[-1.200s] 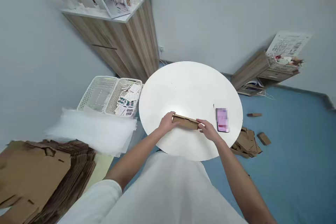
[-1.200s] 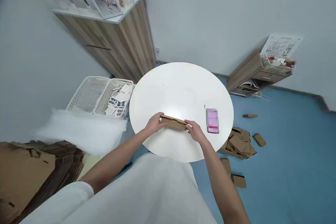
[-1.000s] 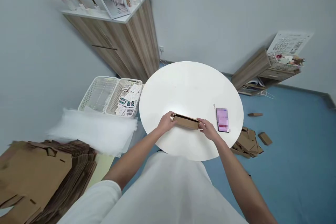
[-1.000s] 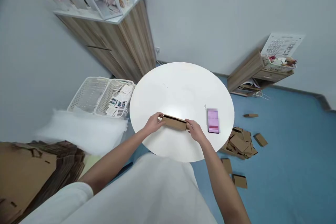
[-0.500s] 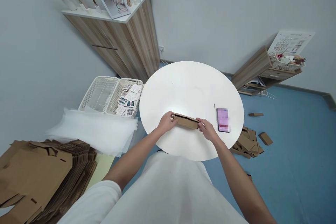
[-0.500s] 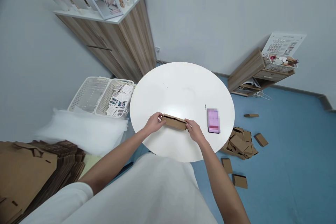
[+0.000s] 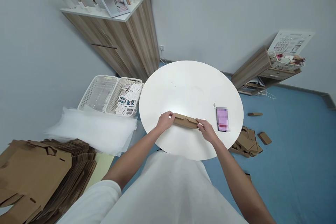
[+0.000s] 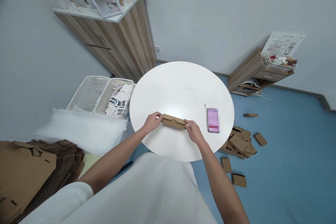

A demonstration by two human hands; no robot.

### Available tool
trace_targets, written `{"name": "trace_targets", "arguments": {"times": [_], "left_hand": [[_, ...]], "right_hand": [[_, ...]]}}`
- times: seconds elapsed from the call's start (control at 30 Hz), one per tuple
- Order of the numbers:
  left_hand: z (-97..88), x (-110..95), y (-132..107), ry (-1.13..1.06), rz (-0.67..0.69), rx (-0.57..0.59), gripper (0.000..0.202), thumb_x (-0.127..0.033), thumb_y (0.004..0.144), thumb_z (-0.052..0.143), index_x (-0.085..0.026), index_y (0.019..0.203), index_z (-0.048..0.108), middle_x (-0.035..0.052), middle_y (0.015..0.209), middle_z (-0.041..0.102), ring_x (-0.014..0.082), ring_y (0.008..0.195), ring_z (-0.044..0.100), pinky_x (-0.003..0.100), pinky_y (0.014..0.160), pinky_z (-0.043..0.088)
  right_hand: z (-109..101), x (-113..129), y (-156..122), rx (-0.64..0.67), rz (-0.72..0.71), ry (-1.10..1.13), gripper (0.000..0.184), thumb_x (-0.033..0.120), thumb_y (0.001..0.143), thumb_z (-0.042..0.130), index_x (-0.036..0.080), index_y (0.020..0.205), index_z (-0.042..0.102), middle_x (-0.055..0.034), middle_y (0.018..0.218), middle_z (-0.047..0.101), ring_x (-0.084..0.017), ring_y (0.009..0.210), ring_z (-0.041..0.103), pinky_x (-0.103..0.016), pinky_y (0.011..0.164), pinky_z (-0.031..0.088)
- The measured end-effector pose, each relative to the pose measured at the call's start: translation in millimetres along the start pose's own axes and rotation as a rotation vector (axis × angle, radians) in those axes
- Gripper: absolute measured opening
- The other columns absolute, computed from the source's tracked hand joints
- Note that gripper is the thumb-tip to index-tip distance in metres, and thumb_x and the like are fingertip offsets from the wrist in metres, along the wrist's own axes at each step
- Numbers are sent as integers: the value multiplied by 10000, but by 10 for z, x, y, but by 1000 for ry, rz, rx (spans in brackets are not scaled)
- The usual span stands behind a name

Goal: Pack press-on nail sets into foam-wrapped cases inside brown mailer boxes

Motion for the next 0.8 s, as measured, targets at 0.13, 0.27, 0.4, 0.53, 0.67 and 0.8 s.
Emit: {"name": "trace_targets", "arguments": {"times": [0.13,0.27,0.4,0.53,0.67,0.8], "left_hand": [[48,104,36,-125,-41,51,207,-361,776,448,-222,871,569,2,934,613,109,651,560,227,571,439],[73,180,54,-220,-64,84,216,-337,730,518,-207,895,567,21,945,602,101,654,568,214,548,457],[74,203,51,-244,-71,107,237,-285,706,546,-190,923,551,36,963,592,96,663,579,199,528,460],[58,188,32,-210,-83,88,287,-264,702,552,-201,982,532,28,946,599,97,659,588,200,536,462],[32,115,-25,-148,-28,31,212,-278,719,547,-206,915,586,22,898,638,138,746,609,237,654,473],[40,19,-119,-59,29,6,192,-300,782,477,-247,904,616,-2,883,663,169,824,610,261,716,454]], "right_hand": [[3,25,-16,-6,-26,-2,374,339,841,367,301,1206,439,-57,1127,480,-175,952,523,-392,845,456],[13,59,-46,-14,-57,-6,375,332,831,386,314,1202,438,-51,1149,460,-159,915,543,-375,829,465],[29,64,-69,-33,-62,24,378,345,808,428,313,1183,459,-51,1161,447,-159,922,542,-340,767,495],[54,37,-66,-82,-34,63,361,362,793,445,297,1144,495,-55,1148,464,-166,912,547,-337,726,508],[92,9,-55,-163,-19,60,366,382,790,437,269,1133,497,-64,1135,484,-166,872,558,-342,699,511],[126,-27,-51,-207,4,79,416,393,788,439,244,1176,454,-79,1143,486,-173,885,557,-333,682,510]]}}
Point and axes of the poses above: each hand's wrist, its own y-axis towards the middle knuckle, its own z-axis out of the palm, x = y × z, the point moved 4 cm from there along y, towards the middle knuckle
